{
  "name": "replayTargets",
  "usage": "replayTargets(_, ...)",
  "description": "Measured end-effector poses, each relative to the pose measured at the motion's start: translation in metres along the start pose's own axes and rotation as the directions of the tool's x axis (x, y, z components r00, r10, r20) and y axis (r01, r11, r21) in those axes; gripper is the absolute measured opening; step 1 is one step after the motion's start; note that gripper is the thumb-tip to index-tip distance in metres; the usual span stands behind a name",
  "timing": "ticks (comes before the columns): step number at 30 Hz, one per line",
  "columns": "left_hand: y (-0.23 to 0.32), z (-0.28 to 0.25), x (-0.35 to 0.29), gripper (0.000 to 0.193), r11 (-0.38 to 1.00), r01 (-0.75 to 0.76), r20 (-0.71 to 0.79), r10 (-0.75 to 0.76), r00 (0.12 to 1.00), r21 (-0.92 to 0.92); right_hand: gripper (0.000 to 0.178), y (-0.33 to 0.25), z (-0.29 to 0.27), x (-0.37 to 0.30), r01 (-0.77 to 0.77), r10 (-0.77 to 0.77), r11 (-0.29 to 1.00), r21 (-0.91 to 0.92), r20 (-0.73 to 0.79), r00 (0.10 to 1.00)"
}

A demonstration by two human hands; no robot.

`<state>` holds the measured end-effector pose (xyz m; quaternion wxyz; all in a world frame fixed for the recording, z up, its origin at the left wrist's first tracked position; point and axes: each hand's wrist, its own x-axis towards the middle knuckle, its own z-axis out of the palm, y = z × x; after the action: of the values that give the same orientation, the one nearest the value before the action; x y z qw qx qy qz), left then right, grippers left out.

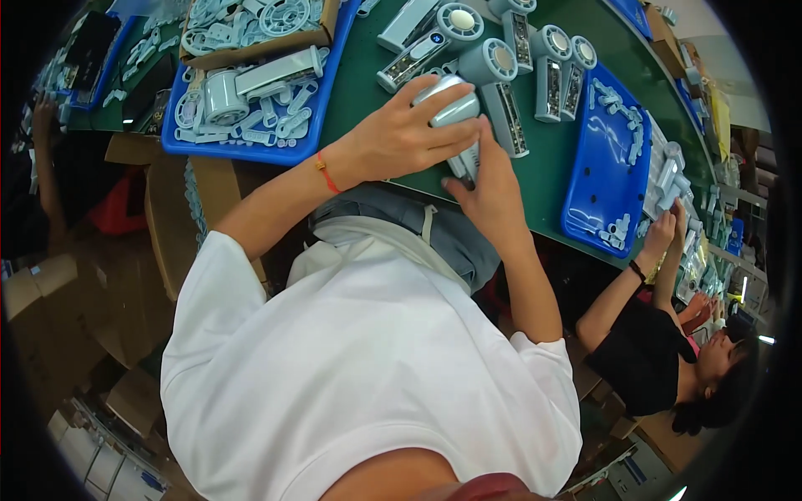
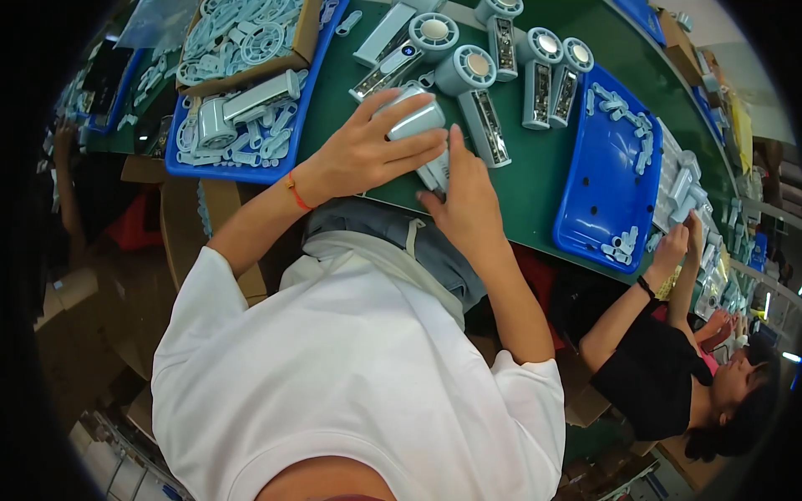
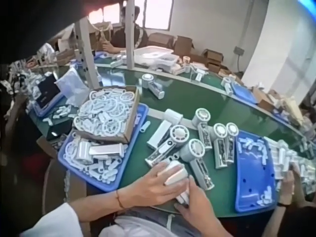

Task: Assembling components of portable handheld fans on a production line.

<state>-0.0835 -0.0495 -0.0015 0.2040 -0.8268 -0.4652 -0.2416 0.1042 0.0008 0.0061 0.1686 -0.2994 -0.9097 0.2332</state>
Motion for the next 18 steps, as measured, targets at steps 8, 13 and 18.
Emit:
replayTargets(8,0.05,0.0,0.005,0.062,-0.328,0.305,0.447,-0.701,0.555,-0.894,0.069,-0.012,-0.015,-0.003,-0.242,0.357,0.6,0.763,0.015,0.934)
replayTargets(13,0.051,0.008,0.022,0.054,-0.44,0.336,0.541,-0.52,0.661,-0.833,0.078,-0.014,-0.021,-0.009,-0.212,0.335,0.78,0.59,-0.107,0.936)
replayTargets(18,0.051,0.01,0.027,0.041,-0.452,0.381,0.584,-0.508,0.633,-0.806,0.08,-0.016,-0.015,-0.01,-0.24,0.311,0.887,0.395,-0.126,0.942)
